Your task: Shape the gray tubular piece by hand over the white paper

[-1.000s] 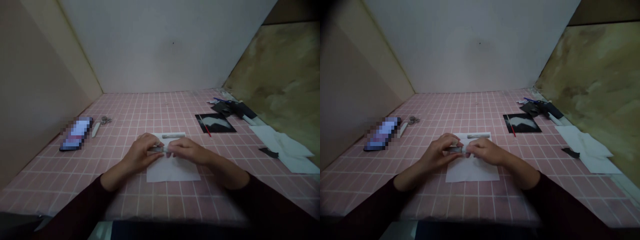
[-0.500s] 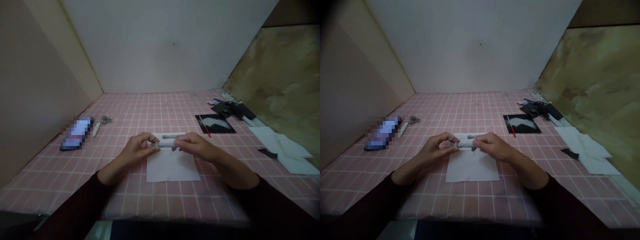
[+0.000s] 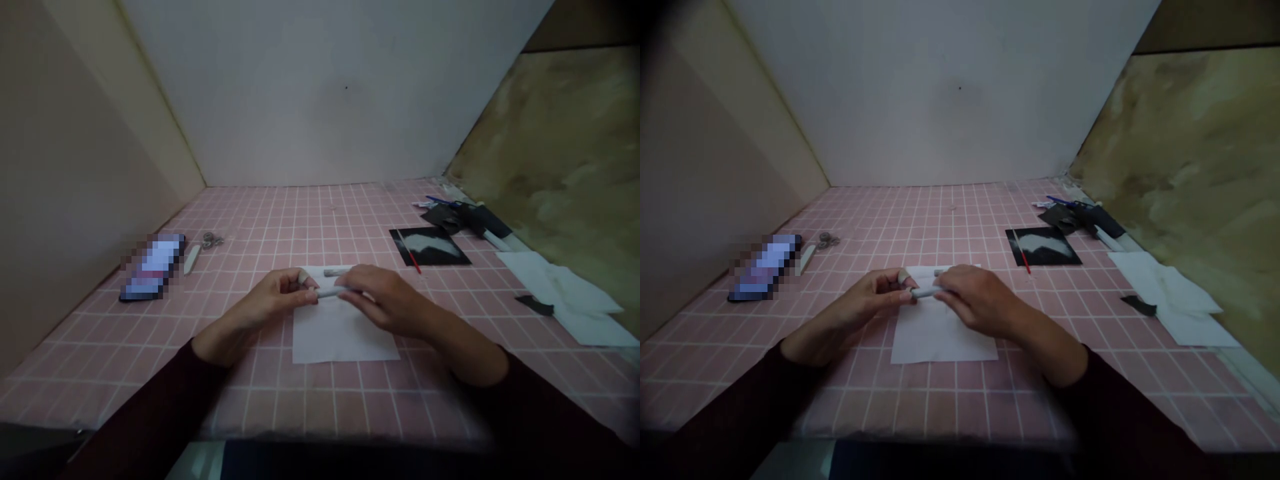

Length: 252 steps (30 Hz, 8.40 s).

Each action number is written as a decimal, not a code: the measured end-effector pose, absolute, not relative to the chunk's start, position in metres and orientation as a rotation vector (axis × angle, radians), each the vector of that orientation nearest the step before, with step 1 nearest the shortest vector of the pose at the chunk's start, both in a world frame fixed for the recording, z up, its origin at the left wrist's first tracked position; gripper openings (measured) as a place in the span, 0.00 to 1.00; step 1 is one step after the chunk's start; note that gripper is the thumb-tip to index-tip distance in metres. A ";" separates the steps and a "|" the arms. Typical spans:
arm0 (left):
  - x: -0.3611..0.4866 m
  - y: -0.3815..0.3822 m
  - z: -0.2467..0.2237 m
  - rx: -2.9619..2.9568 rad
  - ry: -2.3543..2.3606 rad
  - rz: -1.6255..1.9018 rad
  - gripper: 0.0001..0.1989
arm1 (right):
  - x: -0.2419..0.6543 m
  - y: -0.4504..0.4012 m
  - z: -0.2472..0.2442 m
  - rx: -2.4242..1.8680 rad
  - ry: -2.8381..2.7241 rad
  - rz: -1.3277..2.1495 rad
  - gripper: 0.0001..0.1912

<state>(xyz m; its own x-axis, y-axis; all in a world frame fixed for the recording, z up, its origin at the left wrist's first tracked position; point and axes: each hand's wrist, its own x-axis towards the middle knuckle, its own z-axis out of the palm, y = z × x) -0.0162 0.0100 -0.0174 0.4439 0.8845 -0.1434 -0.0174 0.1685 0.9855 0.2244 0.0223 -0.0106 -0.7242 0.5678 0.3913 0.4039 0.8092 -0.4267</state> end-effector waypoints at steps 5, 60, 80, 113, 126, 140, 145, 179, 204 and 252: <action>-0.016 0.008 -0.017 1.235 0.918 0.799 0.13 | 0.223 0.021 -0.010 -0.795 -2.400 0.557 0.12; -0.020 0.012 -0.013 1.422 0.992 0.857 0.12 | 0.225 0.024 -0.007 -0.934 -2.472 0.749 0.15; -0.022 0.017 -0.016 1.482 1.015 1.024 0.11 | 0.231 0.024 0.000 -0.991 -2.318 0.743 0.15; -0.018 0.011 -0.014 1.714 1.093 0.805 0.10 | 0.216 0.019 -0.011 -0.972 -2.258 0.997 0.12; -0.018 0.011 -0.013 1.568 1.024 0.910 0.10 | 0.222 0.021 -0.006 -0.903 -2.276 0.841 0.13; -0.014 0.008 -0.017 1.438 0.986 0.819 0.14 | 0.218 0.012 -0.004 -0.939 -2.241 0.942 0.05; -0.019 0.011 -0.014 1.502 0.990 0.920 0.13 | 0.225 0.015 0.001 -0.941 -2.203 0.932 0.06; -0.016 0.009 -0.017 1.189 0.882 0.745 0.13 | 0.227 0.014 0.001 -0.834 -2.305 0.863 0.05; -0.015 0.006 -0.014 2.214 1.144 0.930 0.09 | 0.231 0.027 -0.004 -0.887 -1.996 1.348 0.15; -0.014 0.007 -0.015 1.205 0.877 0.869 0.13 | 0.225 0.018 -0.002 -0.776 -2.124 0.819 0.04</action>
<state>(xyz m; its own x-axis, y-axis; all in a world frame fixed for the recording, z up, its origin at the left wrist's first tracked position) -0.0140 0.0071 -0.0149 0.4093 0.9072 -0.0968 -0.0879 0.1448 0.9855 0.2252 0.0176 -0.0018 -0.5597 0.7249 0.4016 0.2673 0.6166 -0.7405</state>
